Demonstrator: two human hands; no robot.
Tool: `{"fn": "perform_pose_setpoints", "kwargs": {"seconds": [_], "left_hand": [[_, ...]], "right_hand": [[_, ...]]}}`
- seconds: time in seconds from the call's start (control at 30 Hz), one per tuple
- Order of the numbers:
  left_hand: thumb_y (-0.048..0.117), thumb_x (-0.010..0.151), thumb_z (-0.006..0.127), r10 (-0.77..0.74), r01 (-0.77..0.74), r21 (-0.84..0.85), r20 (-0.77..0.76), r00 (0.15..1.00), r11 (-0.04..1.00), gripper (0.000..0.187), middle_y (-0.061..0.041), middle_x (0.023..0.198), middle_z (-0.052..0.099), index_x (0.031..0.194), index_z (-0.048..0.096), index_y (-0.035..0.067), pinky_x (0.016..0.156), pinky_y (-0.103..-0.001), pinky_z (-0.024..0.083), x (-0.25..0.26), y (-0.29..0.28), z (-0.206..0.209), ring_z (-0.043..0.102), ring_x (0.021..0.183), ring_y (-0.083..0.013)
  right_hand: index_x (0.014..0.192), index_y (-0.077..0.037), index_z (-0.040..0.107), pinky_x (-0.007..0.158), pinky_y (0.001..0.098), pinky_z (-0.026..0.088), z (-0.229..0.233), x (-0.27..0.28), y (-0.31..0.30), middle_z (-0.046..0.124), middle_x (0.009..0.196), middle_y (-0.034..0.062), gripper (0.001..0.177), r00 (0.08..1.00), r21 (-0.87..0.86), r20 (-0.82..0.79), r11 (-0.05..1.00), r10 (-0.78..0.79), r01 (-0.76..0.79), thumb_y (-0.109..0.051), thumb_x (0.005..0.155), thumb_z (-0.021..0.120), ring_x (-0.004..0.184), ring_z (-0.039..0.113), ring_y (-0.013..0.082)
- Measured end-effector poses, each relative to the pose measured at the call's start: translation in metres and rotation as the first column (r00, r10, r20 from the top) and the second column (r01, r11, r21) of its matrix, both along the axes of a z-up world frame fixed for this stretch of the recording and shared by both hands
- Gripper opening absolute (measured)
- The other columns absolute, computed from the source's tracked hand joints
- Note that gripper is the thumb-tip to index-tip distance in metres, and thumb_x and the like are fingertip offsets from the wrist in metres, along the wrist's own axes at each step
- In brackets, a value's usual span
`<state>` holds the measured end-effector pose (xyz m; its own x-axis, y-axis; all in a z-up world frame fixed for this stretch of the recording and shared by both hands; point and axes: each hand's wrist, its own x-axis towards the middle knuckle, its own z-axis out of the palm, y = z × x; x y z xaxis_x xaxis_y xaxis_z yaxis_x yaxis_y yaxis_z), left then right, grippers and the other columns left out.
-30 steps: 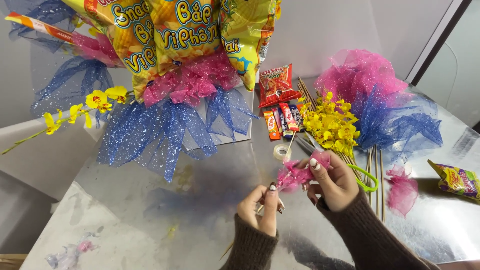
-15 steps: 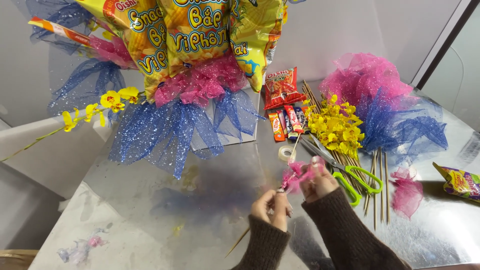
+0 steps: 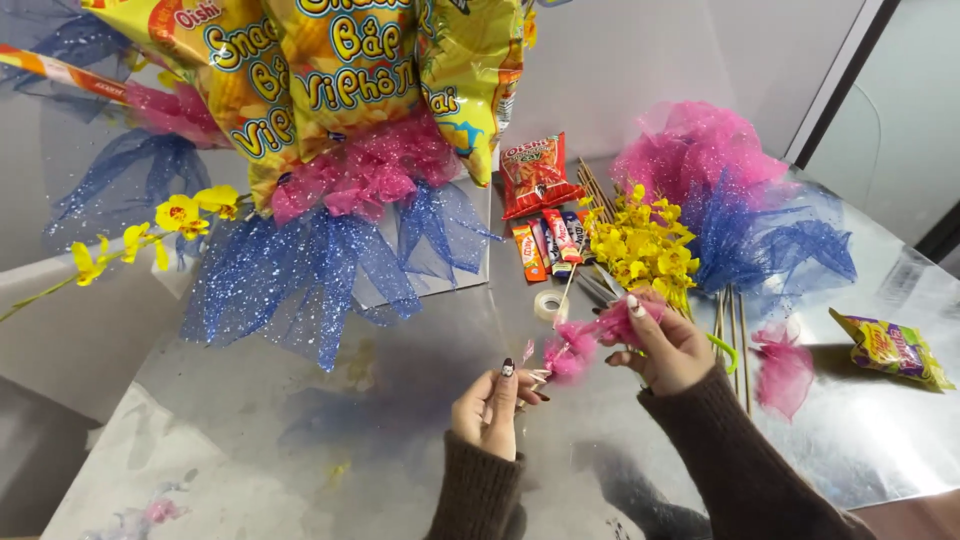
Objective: Assembling a decorative bouquet by taping snack packets to wooden skewers and arranging them with mesh and artificial flowers.
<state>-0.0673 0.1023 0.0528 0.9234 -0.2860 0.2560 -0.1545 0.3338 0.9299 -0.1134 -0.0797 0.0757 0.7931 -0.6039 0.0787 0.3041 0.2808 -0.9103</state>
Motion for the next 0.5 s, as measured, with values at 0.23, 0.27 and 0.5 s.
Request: {"fn": "perform_pose_setpoints", "kwargs": {"seconds": [0.23, 0.27, 0.5], "left_hand": [[0.028, 0.083, 0.048, -0.076, 0.077, -0.035, 0.044, 0.996, 0.996, 0.032, -0.012, 0.07, 0.068, 0.065, 0.056, 0.003, 0.054, -0.026, 0.046, -0.004, -0.014, -0.008, 0.06, 0.056, -0.0164], [0.029, 0.085, 0.045, -0.066, 0.066, -0.016, 0.021, 0.998, 0.998, 0.035, -0.009, 0.064, 0.063, 0.061, 0.054, 0.005, 0.054, -0.026, 0.043, -0.007, -0.017, -0.006, 0.062, 0.058, -0.018], [0.029, 0.085, 0.043, -0.114, 0.115, -0.052, 0.024, 0.993, 0.992, 0.037, -0.006, 0.049, 0.045, 0.055, 0.047, 0.007, 0.056, -0.032, 0.05, -0.001, -0.048, -0.044, 0.063, 0.05, -0.0245]], "right_hand": [[0.106, 0.012, 0.054, 0.048, 0.042, 0.053, -0.014, -0.011, -0.01, 0.061, 0.078, 0.0287, 0.033, 0.997, 0.0, 0.004, 0.997, 0.074, -0.074, -0.014, 0.087, 0.045, 0.065, 0.061, 0.0368], [0.104, 0.011, 0.055, 0.045, 0.0406, 0.052, -0.013, -0.014, -0.011, 0.061, 0.079, 0.0275, 0.034, 0.997, 0.005, 0.01, 0.997, 0.071, -0.071, -0.015, 0.086, 0.046, 0.063, 0.061, 0.0351], [0.07, -0.002, 0.061, 0.026, 0.0233, 0.024, -0.037, -0.028, -0.034, 0.04, 0.041, 0.0028, 0.03, 0.997, -0.128, -0.017, 0.989, -0.074, 0.071, -0.026, 0.086, 0.053, 0.028, 0.029, 0.0102]]}}
